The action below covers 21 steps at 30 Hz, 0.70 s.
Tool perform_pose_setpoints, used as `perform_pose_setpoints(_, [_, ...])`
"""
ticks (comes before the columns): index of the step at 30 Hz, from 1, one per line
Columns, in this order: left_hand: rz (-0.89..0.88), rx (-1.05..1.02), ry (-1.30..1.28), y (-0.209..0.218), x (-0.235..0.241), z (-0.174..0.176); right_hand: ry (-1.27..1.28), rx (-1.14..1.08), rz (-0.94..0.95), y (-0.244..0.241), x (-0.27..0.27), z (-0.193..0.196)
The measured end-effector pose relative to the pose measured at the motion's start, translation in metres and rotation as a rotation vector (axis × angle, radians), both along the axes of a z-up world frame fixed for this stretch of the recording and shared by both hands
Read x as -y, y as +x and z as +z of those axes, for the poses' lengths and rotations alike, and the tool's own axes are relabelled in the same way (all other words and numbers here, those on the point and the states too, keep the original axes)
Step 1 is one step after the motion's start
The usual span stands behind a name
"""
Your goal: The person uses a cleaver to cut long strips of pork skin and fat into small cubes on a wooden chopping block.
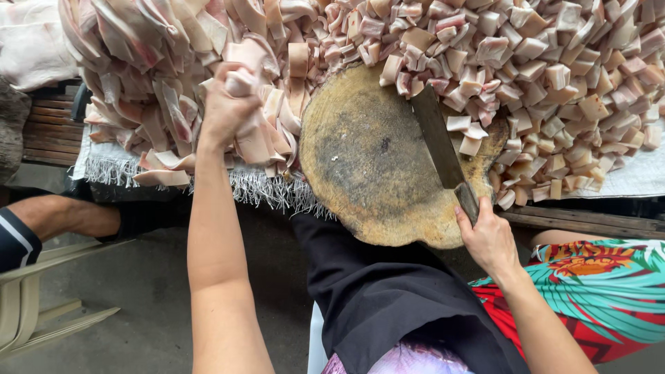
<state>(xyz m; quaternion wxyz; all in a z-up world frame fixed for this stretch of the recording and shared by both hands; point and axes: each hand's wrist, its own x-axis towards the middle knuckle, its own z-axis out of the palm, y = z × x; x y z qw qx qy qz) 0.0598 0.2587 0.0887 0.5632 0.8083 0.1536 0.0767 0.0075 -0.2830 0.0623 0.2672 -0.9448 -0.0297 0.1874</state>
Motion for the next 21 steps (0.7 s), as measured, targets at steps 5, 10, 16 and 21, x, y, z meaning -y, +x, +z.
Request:
perform_pose_setpoints(5, [-0.034, -0.266, 0.132, -0.003, 0.131, 0.032, 0.017, 0.077, 0.028, -0.002, 0.002, -0.004])
perform_pose_setpoints(10, [-0.423, -0.463, 1.022, -0.003, 0.201, -0.024, 0.021, 0.076, 0.024, -0.006, 0.001, -0.005])
perform_pose_setpoints(16, [0.066, 0.044, 0.416, 0.003, 0.133, -0.08, 0.028, 0.093, 0.019, -0.007, 0.0, -0.007])
perform_pose_setpoints(21, [0.189, -0.141, 0.578, 0.015, 0.142, -0.095, 0.063, 0.094, 0.043, -0.005, 0.002, -0.011])
